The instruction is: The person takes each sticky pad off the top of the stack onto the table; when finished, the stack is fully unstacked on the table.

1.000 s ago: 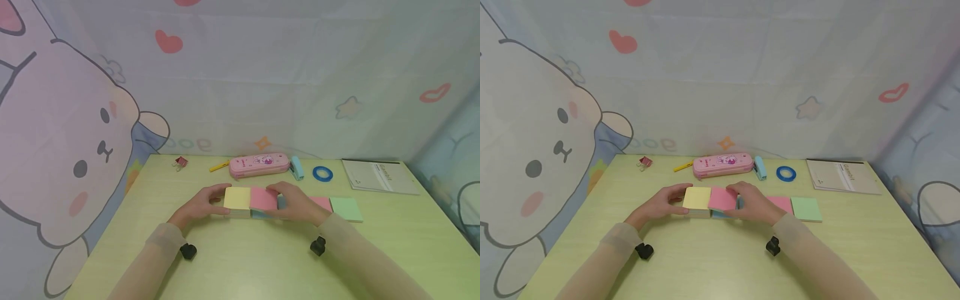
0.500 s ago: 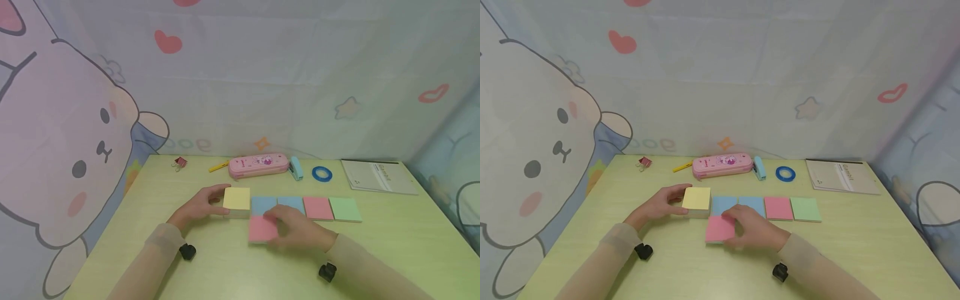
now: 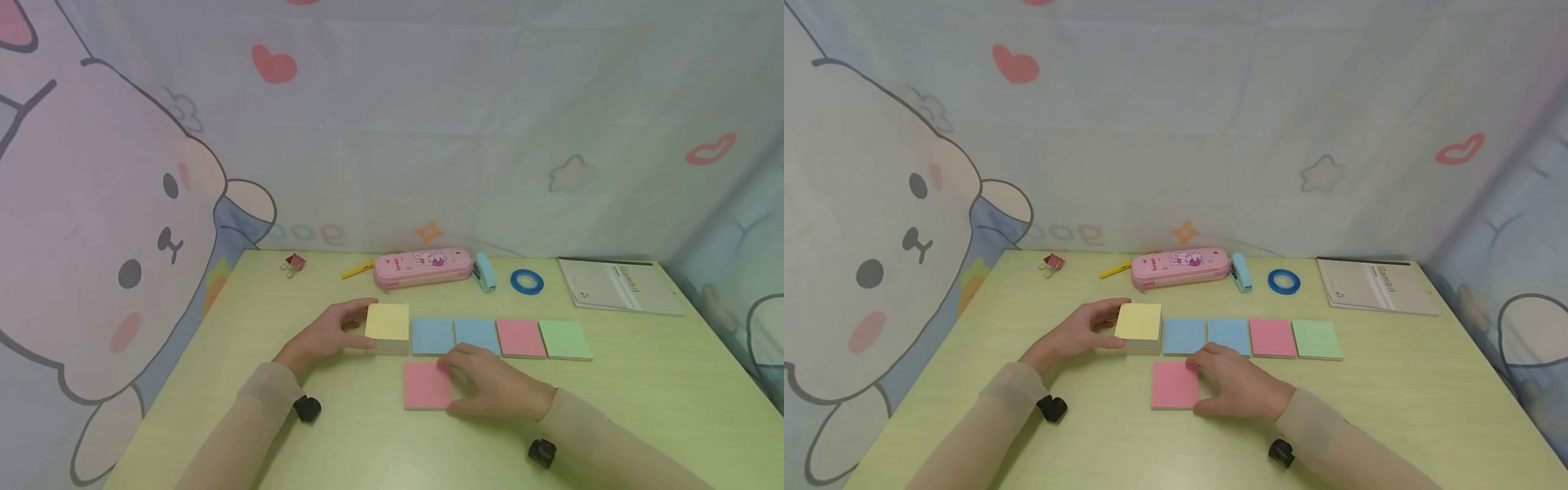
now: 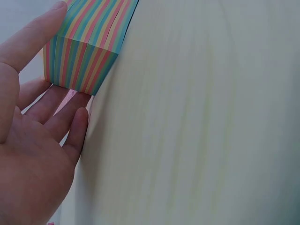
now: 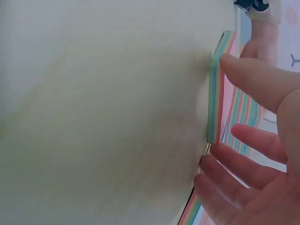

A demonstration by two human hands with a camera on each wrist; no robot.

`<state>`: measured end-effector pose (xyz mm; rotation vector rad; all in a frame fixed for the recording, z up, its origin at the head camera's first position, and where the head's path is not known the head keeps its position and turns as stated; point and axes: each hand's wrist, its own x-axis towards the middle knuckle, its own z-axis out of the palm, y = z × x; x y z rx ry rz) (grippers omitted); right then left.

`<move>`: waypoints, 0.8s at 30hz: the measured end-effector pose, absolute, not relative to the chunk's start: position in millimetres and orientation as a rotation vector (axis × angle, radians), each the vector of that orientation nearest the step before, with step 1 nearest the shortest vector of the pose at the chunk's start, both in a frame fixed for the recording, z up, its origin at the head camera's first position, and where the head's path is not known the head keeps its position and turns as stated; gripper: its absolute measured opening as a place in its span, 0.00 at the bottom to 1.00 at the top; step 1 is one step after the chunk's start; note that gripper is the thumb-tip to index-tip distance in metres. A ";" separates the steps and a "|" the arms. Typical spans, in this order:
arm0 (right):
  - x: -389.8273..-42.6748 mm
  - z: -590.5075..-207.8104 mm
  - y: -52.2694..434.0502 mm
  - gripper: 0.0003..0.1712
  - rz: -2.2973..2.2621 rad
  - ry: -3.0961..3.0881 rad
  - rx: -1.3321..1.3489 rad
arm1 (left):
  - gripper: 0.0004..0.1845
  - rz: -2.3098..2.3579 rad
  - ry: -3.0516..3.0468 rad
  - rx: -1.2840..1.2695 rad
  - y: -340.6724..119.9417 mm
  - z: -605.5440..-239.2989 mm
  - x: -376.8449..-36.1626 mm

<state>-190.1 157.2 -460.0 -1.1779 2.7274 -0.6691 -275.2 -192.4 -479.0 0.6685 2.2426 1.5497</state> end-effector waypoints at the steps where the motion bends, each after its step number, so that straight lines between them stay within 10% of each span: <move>1: -190.4 -460.7 155.6 0.37 -0.657 2.737 -1.179 | 0.44 1.551 2.244 0.670 -192.3 -478.8 -275.3; 24: -191.8 -460.8 105.3 0.36 -0.694 2.725 -1.089 | 0.42 1.554 2.252 0.682 -192.4 -478.9 -274.8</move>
